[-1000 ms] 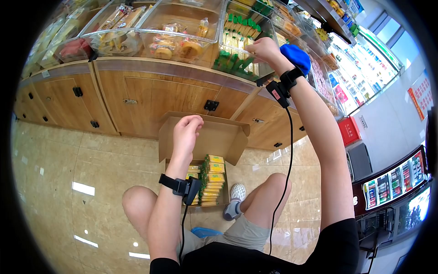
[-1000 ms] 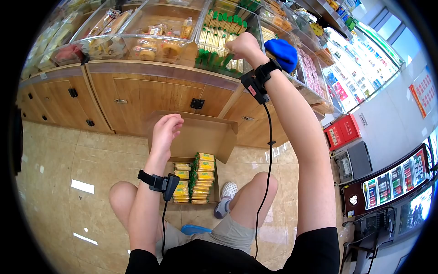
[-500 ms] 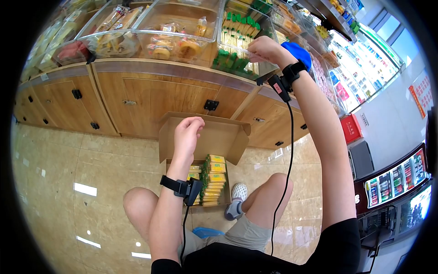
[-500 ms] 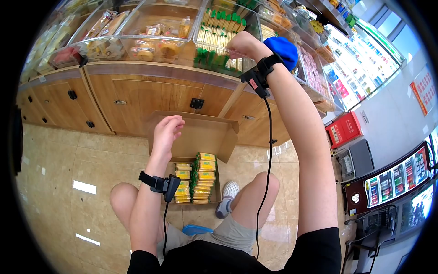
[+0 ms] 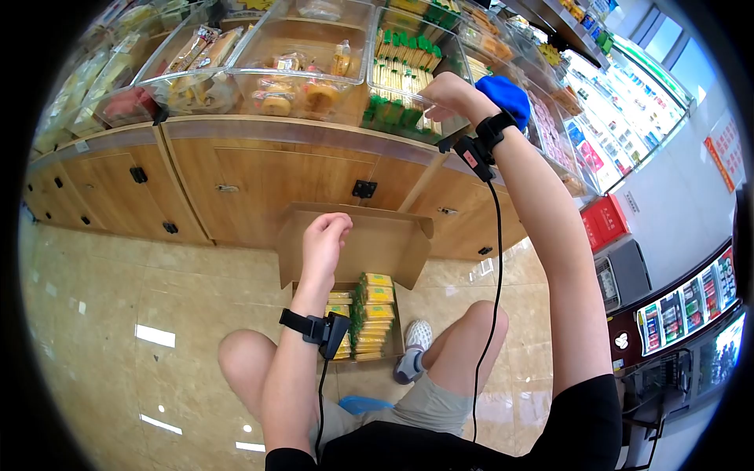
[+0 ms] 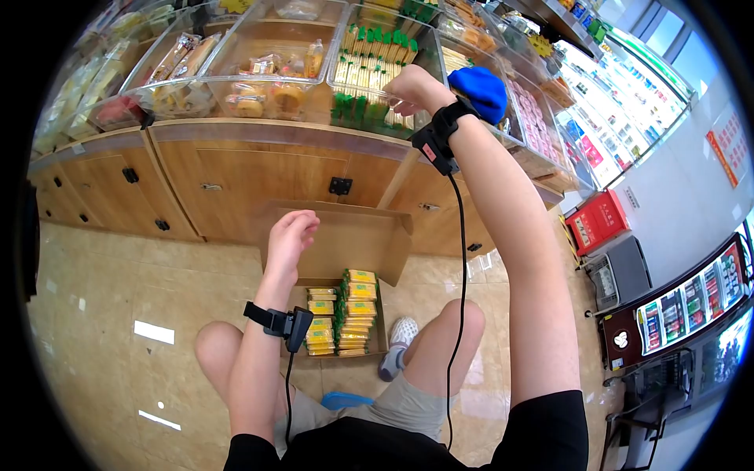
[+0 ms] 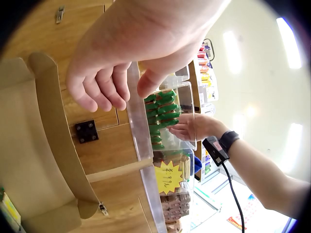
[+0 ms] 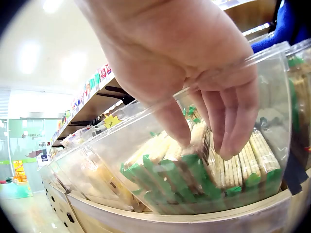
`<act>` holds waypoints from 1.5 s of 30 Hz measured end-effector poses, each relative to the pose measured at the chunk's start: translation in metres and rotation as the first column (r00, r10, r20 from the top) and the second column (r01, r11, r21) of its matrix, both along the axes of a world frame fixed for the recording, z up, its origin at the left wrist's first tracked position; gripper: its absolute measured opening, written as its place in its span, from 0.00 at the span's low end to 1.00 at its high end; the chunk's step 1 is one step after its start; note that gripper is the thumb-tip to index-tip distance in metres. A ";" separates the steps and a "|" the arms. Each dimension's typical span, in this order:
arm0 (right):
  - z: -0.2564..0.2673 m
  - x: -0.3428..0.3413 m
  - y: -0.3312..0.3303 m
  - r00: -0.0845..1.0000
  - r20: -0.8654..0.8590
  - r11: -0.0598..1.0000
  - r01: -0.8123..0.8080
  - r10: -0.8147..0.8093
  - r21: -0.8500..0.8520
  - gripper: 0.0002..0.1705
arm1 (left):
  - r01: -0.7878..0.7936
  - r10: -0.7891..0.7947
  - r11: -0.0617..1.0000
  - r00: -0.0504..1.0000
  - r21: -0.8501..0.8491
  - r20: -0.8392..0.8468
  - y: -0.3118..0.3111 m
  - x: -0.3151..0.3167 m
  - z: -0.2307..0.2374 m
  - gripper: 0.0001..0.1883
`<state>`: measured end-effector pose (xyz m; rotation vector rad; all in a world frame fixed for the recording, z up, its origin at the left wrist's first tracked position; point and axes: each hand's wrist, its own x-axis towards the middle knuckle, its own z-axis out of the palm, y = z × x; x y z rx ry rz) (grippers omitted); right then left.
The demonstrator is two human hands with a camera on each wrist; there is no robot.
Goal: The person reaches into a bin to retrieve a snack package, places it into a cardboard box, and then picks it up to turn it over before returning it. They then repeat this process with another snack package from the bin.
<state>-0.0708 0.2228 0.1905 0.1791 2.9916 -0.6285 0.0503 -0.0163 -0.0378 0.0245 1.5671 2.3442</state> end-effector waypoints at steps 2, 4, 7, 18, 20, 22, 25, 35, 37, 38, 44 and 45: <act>0.002 0.005 -0.001 1.000 -0.008 1.000 0.019 -0.020 -0.017 0.15 | 0.002 -0.002 1.000 1.000 -0.005 -0.005 -0.001 -0.001 0.000 0.10; 0.004 0.008 -0.005 0.995 -0.005 0.991 0.100 -0.101 -0.093 0.15 | -0.002 0.002 1.000 1.000 0.012 -0.013 -0.002 -0.001 -0.001 0.10; 0.001 0.007 -0.006 0.986 -0.038 0.976 0.153 -0.161 -0.155 0.16 | 0.000 0.001 1.000 1.000 0.013 -0.014 -0.002 -0.001 -0.001 0.10; -0.013 0.007 0.004 0.837 -0.518 0.980 0.196 -0.176 -0.017 0.18 | -0.054 0.053 0.998 0.998 0.040 0.027 0.005 0.002 0.002 0.06; -0.010 0.019 -0.008 0.766 -0.598 0.965 0.254 -0.237 -0.057 0.19 | -0.057 0.056 0.998 0.998 0.042 0.031 0.005 0.002 0.002 0.06; -0.008 0.027 -0.016 0.678 -0.665 0.942 0.309 -0.312 -0.126 0.19 | -0.017 0.017 1.000 1.000 0.006 0.008 0.004 -0.001 -0.004 0.09; -0.008 0.036 -0.016 0.627 -0.682 0.926 0.281 -0.375 -0.251 0.20 | 0.006 -0.006 1.000 1.000 -0.014 -0.007 0.005 -0.002 -0.009 0.10; -0.030 0.076 -0.016 0.580 -0.658 0.714 -0.177 -0.480 -0.677 0.16 | 0.009 -0.008 0.999 1.000 -0.032 0.010 0.007 -0.003 -0.015 0.11; -0.038 0.085 -0.016 0.617 -0.607 0.633 -0.218 -0.500 -0.743 0.17 | 0.002 -0.002 0.999 1.000 -0.042 0.021 0.007 -0.002 -0.014 0.11; -0.042 0.088 -0.016 0.625 -0.578 0.607 -0.200 -0.525 -0.769 0.16 | -0.002 0.003 0.999 1.000 -0.046 0.027 0.007 -0.002 -0.013 0.11; -0.071 0.111 -0.013 0.698 -0.442 0.471 -0.168 -0.563 -0.866 0.15 | 0.006 -0.004 0.998 1.000 -0.057 0.027 0.013 0.000 -0.018 0.12; -0.075 0.115 -0.013 0.702 -0.420 0.455 -0.153 -0.575 -0.877 0.15 | 0.008 -0.007 0.998 1.000 -0.068 0.027 0.014 0.001 -0.020 0.12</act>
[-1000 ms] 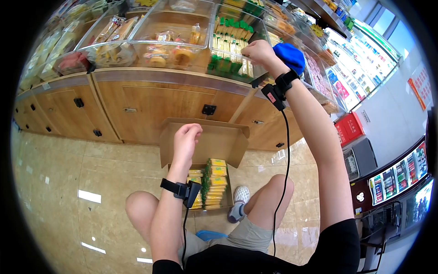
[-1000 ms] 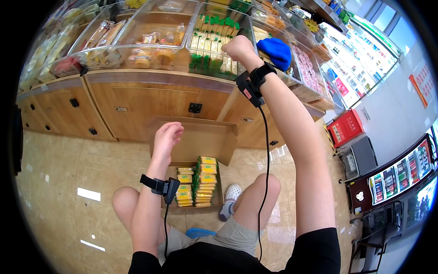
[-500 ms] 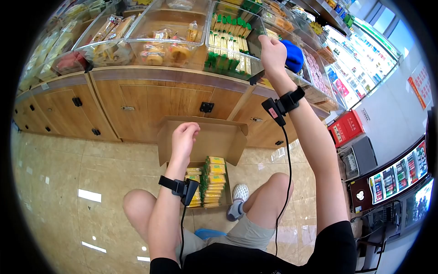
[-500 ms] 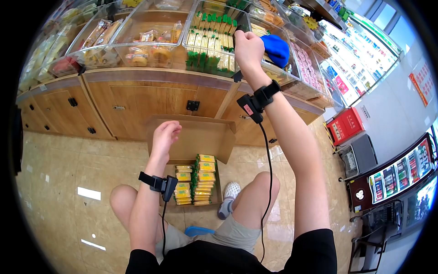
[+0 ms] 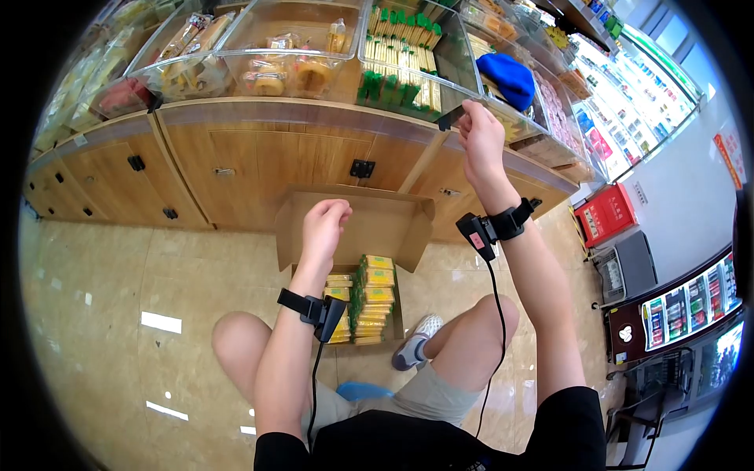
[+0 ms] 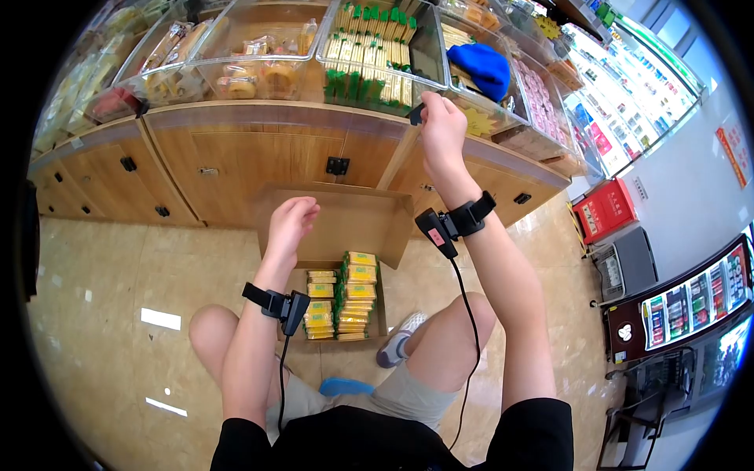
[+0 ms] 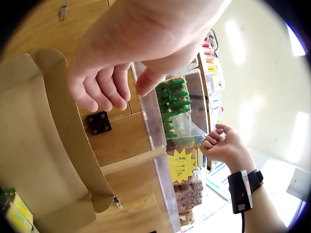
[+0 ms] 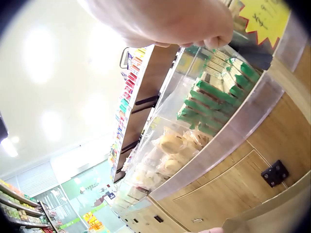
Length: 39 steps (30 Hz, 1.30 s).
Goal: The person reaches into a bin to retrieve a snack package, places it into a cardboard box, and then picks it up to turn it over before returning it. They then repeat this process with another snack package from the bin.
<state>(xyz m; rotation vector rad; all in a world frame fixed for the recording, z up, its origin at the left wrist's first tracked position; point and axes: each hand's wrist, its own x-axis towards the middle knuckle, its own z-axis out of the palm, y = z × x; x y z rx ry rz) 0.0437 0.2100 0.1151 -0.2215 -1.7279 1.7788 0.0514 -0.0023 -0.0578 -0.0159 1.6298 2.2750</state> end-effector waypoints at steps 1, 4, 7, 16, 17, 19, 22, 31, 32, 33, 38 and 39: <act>-0.005 0.003 0.001 1.000 0.013 1.000 0.001 -0.001 -0.010 0.15 | 0.002 -0.002 1.000 1.000 -0.011 -0.002 0.001 0.000 -0.001 0.12; -0.023 0.014 0.010 0.998 0.058 0.999 0.009 -0.006 -0.047 0.15 | 0.012 -0.012 0.999 1.000 -0.033 0.005 0.003 0.000 -0.008 0.12; -0.042 0.024 0.018 0.993 0.117 0.996 0.014 -0.004 -0.085 0.16 | 0.023 -0.022 0.998 1.000 -0.066 0.011 0.002 -0.002 -0.013 0.12; -0.117 0.040 0.060 0.956 0.282 0.969 -0.005 0.077 -0.246 0.15 | 0.034 -0.028 0.999 0.987 -0.036 0.158 0.001 0.004 -0.019 0.13; -0.128 0.041 0.067 0.945 0.308 0.965 -0.023 0.106 -0.260 0.15 | 0.032 -0.024 0.999 0.984 -0.040 0.177 0.000 0.003 -0.022 0.13; -0.141 0.041 0.073 0.924 0.351 0.959 -0.049 0.150 -0.281 0.15 | 0.034 -0.023 0.998 0.980 -0.051 0.196 0.000 0.000 -0.033 0.14; -0.155 0.038 0.080 0.899 0.400 0.957 -0.066 0.180 -0.283 0.15 | 0.040 -0.019 0.995 0.974 -0.087 0.228 0.001 -0.005 -0.050 0.14; -0.181 0.034 0.079 0.823 0.537 0.980 -0.107 0.182 -0.168 0.16 | -0.019 0.090 0.978 0.939 -0.210 0.333 0.008 -0.018 -0.096 0.09; -0.184 0.033 0.080 0.825 0.537 0.982 -0.106 0.175 -0.156 0.16 | -0.014 0.095 0.972 0.936 -0.233 0.340 0.007 -0.019 -0.103 0.10; -0.187 0.030 0.081 0.827 0.536 0.984 -0.104 0.167 -0.147 0.16 | -0.002 0.093 0.968 0.931 -0.251 0.352 0.007 -0.019 -0.106 0.12; -0.193 0.032 0.078 0.803 0.574 0.987 -0.122 0.158 -0.100 0.16 | 0.033 0.091 0.948 0.924 -0.317 0.370 0.002 -0.021 -0.117 0.16; -0.196 0.032 0.079 0.801 0.576 0.986 -0.137 0.164 -0.090 0.17 | 0.034 0.097 0.944 0.923 -0.329 0.373 0.000 -0.020 -0.119 0.16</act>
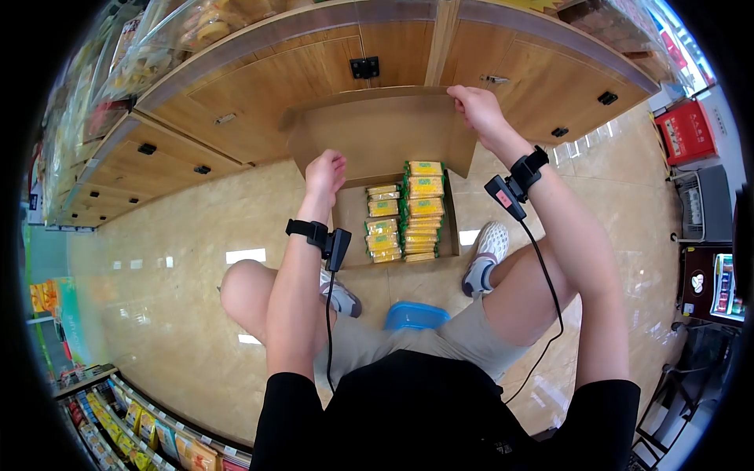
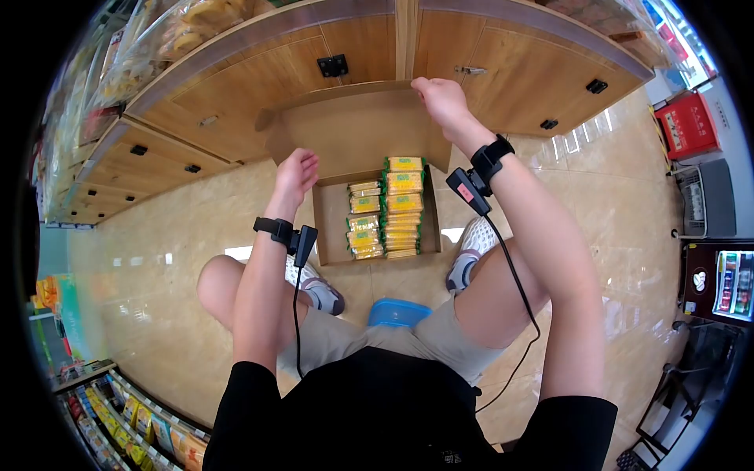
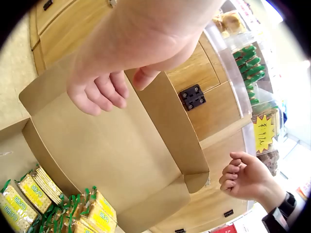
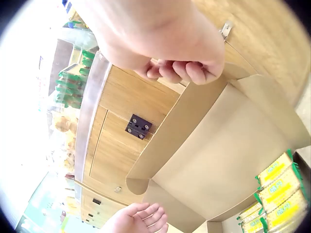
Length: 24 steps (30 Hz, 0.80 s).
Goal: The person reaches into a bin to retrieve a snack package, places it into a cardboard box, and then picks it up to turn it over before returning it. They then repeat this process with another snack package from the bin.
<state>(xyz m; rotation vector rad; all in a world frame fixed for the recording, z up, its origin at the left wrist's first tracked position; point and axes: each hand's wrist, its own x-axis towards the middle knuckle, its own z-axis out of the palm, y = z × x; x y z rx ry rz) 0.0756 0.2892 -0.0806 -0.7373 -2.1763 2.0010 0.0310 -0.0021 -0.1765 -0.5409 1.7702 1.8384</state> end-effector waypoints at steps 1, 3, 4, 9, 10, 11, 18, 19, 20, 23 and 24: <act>-0.003 -0.001 0.002 1.000 -0.001 1.000 -0.015 0.015 0.014 0.17 | -0.001 0.001 1.000 1.000 -0.010 0.002 -0.001 0.000 -0.001 0.16; -0.004 -0.001 0.003 0.999 0.013 0.999 -0.034 0.033 0.038 0.16 | 0.000 0.001 1.000 1.000 -0.024 0.013 0.000 -0.001 -0.006 0.17; -0.003 -0.001 0.001 0.999 0.016 0.998 -0.038 0.037 0.047 0.17 | 0.004 -0.003 0.999 1.000 -0.034 0.024 -0.001 -0.001 -0.010 0.17; -0.010 -0.005 0.000 0.993 0.015 0.990 -0.121 0.120 0.072 0.16 | -0.061 0.060 0.998 0.990 0.000 0.129 -0.009 0.013 -0.040 0.18; -0.010 -0.006 -0.001 0.992 0.009 0.989 -0.126 0.126 0.078 0.17 | -0.080 0.078 0.997 0.984 0.001 0.158 -0.011 0.018 -0.051 0.18; -0.010 -0.006 -0.002 0.991 0.003 0.988 -0.131 0.131 0.087 0.17 | -0.098 0.096 0.995 0.978 0.003 0.186 -0.012 0.022 -0.062 0.19; -0.014 -0.006 -0.014 0.988 0.066 0.982 -0.144 0.137 0.119 0.17 | -0.211 0.237 0.971 0.915 -0.113 0.326 -0.036 0.065 -0.136 0.10; -0.015 -0.006 -0.016 0.988 0.070 0.982 -0.146 0.139 0.118 0.17 | -0.210 0.239 0.970 0.909 -0.121 0.341 -0.038 0.068 -0.145 0.09; -0.016 -0.006 -0.017 0.987 0.074 0.982 -0.148 0.140 0.120 0.17 | -0.211 0.252 0.966 0.896 -0.149 0.366 -0.039 0.072 -0.153 0.09; -0.019 -0.009 -0.016 0.987 0.082 0.982 -0.145 0.136 0.118 0.16 | -0.191 0.256 0.963 0.869 -0.189 0.423 -0.046 0.081 -0.190 0.10; -0.020 -0.011 -0.015 0.987 0.084 0.983 -0.143 0.134 0.116 0.16 | -0.171 0.233 0.969 0.872 -0.178 0.430 -0.053 0.082 -0.211 0.11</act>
